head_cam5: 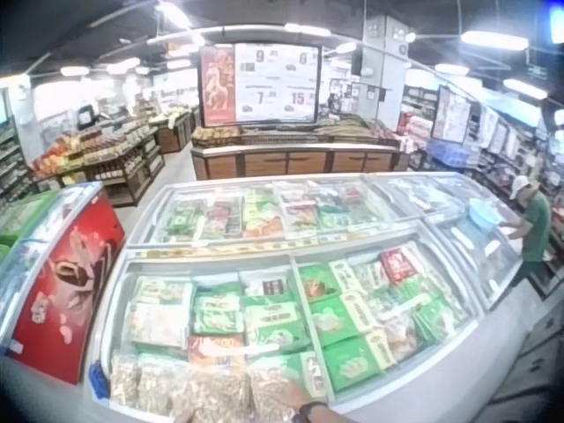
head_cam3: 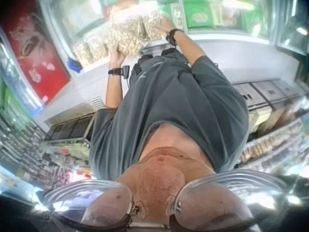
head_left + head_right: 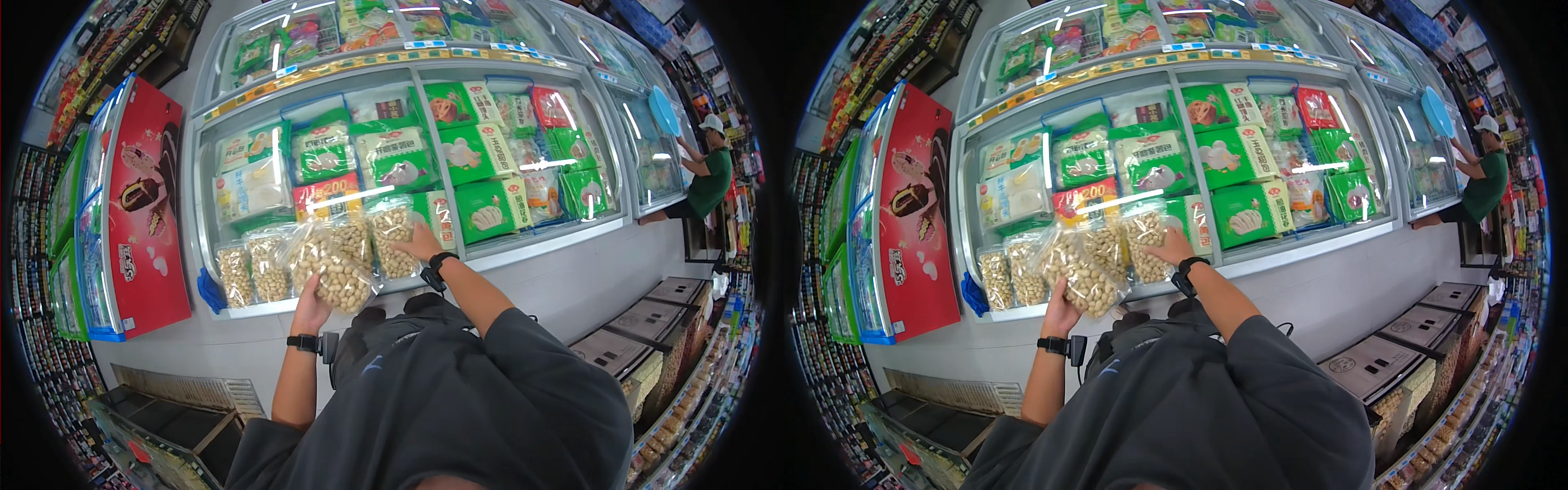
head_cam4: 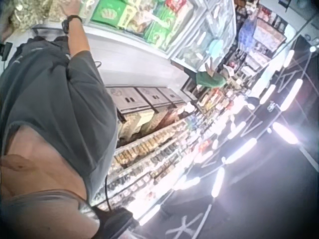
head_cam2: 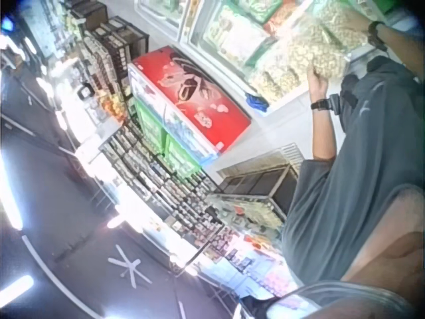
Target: The person picks up bags of nuts from a display shelf and places them on the glass top of a nearby chest freezer.
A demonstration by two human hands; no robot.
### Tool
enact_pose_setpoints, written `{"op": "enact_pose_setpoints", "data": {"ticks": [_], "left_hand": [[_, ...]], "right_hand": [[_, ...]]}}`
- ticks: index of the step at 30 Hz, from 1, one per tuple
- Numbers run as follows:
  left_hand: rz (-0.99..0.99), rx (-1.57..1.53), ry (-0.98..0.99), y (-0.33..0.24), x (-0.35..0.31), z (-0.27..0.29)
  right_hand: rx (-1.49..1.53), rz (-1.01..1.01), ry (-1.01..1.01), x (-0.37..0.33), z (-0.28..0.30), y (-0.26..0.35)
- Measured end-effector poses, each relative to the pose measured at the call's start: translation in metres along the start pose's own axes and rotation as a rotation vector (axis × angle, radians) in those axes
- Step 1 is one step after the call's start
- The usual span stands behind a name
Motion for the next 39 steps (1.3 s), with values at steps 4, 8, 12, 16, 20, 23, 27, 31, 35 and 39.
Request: {"op": "enact_pose_setpoints", "data": {"ticks": [4, 8, 12, 16, 20, 23, 27, 31, 35, 39], "left_hand": [[0.067, 0.168, -0.005, 0.035, 0.049, -0.029], [0.219, 0.266, 0.127, 0.087, 0.106, -0.086], [0.349, 0.212, 0.274, 0.145, 0.152, -0.116], [0.281, 0.603, 0.158, 0.164, 0.17, -0.114], [0.282, 0.561, 0.05, 0.149, 0.145, -0.117], [0.325, 0.465, 0.083, 0.127, 0.113, -0.108], [0.21, 0.551, -0.103, 0.099, 0.06, -0.079], [0.095, 0.484, -0.371, 0.087, 0.005, -0.019], [0.028, 0.463, -0.519, 0.078, -0.044, 0.025], [-0.044, 0.55, -0.499, 0.067, -0.078, 0.04]], "right_hand": [[0.19, -0.095, -0.028, -0.011, 0.064, 0.009], [0.58, 0.02, 0.148, -0.019, 0.085, -0.022], [0.765, 0.031, 0.308, -0.032, 0.086, -0.046], [0.677, -0.083, 0.228, -0.038, 0.1, -0.064], [0.566, -0.156, 0.111, -0.023, 0.093, -0.109], [0.54, -0.225, 0.093, -0.015, 0.086, -0.119], [0.579, -0.195, 0.075, -0.002, 0.067, -0.123], [0.461, -0.079, 0.065, -0.016, 0.075, -0.075], [-0.036, -0.045, -0.182, -0.022, 0.075, -0.075], [0.084, 0.042, -0.201, -0.021, 0.07, -0.093]]}}
Point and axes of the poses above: each hand's wrist, its own x-axis towards the middle knuckle, its own z-axis out of the back of the hand, y = z × x, the point moved 4 cm from there along x, towards the middle knuckle, and after that the axes turned 4 degrees about y, right-handed, at the moved point
